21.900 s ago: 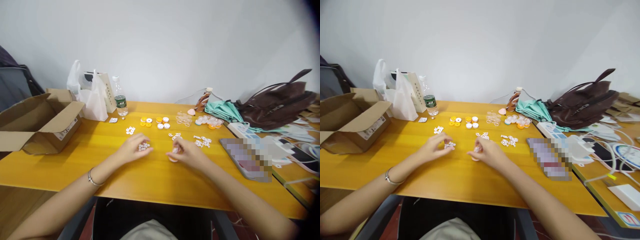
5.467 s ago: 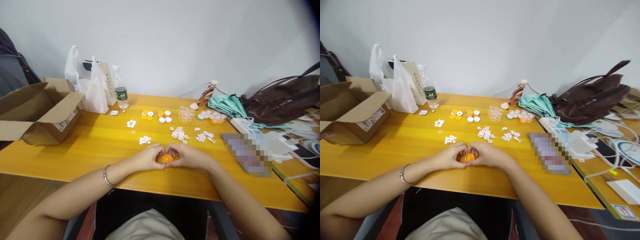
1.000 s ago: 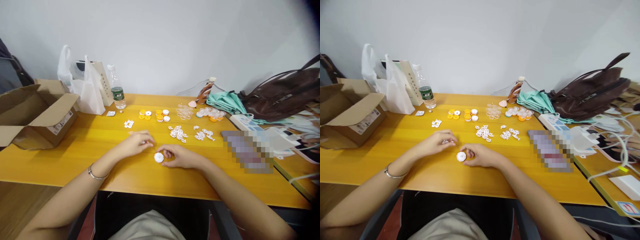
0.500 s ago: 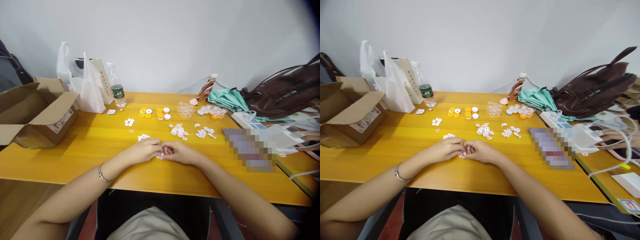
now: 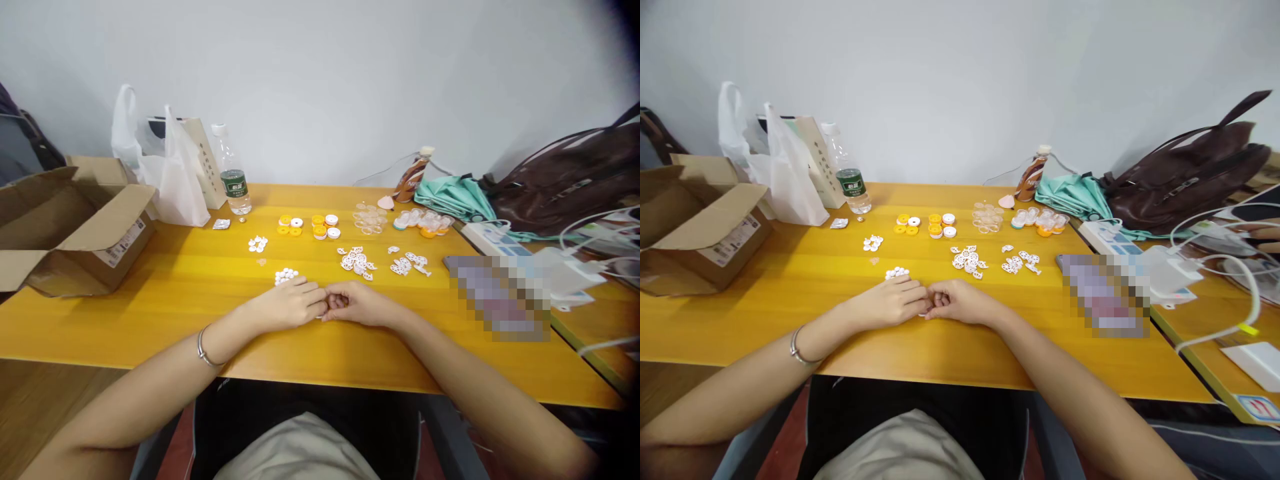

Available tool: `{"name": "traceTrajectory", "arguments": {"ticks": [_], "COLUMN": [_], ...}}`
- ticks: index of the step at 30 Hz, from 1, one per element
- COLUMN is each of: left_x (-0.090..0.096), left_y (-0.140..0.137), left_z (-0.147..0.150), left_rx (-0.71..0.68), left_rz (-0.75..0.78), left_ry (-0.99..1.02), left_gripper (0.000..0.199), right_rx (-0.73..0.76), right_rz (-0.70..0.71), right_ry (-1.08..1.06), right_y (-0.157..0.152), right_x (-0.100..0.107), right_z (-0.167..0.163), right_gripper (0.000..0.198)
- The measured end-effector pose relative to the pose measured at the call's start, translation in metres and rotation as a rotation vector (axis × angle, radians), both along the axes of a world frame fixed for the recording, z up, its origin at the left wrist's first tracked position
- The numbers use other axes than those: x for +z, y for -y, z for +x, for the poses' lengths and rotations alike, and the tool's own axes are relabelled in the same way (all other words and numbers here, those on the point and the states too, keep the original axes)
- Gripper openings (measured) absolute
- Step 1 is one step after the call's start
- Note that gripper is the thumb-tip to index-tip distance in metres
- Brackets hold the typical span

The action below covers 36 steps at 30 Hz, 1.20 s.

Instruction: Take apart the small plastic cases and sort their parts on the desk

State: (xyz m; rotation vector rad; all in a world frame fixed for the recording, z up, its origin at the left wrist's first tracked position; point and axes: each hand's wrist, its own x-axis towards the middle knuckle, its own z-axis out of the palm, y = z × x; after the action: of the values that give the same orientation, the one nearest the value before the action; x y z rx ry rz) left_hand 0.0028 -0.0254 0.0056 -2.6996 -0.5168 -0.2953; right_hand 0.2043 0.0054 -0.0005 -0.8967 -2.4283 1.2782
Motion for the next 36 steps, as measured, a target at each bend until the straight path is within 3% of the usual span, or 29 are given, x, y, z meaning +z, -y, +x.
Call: {"name": "traceTrajectory", "arguments": {"ticks": [5, 11, 14, 17, 22, 30, 36], "left_x": [0.000, 0.000, 0.007, 0.015, 0.018, 0.020, 0.021], "left_y": [0.001, -0.002, -0.009, -0.019, -0.032, -0.028, -0.026], "left_z": [0.003, 0.000, -0.015, -0.035, -0.053, -0.045, -0.046], "left_rx": [-0.049, -0.047, 0.044, 0.241, 0.520, 0.596, 0.557], "left_rz": [0.092, 0.099, 0.124, 0.112, -0.015, -0.147, -0.193], "left_ry": [0.005, 0.104, 0.186, 0.243, 0.138, -0.008, -0.010], "left_gripper": [0.023, 0.021, 0.019, 0.022, 0.025, 0.026, 0.027], "right_rx": [0.007, 0.003, -0.002, -0.009, -0.014, -0.015, -0.015], "right_rz": [0.012, -0.001, -0.026, -0.038, -0.042, -0.043, -0.043], "right_ry": [0.016, -0.002, -0.007, -0.002, 0.010, 0.012, 0.006], "right_y": [0.000, 0.001, 0.002, 0.002, 0.001, 0.001, 0.000], "right_x": [0.002, 0.002, 0.001, -0.001, -0.001, -0.002, -0.003], "right_z": [0.001, 0.001, 0.001, 0.002, 0.002, 0.002, 0.002], "right_gripper": [0.029, 0.029, 0.032, 0.036, 0.036, 0.038, 0.039]}}
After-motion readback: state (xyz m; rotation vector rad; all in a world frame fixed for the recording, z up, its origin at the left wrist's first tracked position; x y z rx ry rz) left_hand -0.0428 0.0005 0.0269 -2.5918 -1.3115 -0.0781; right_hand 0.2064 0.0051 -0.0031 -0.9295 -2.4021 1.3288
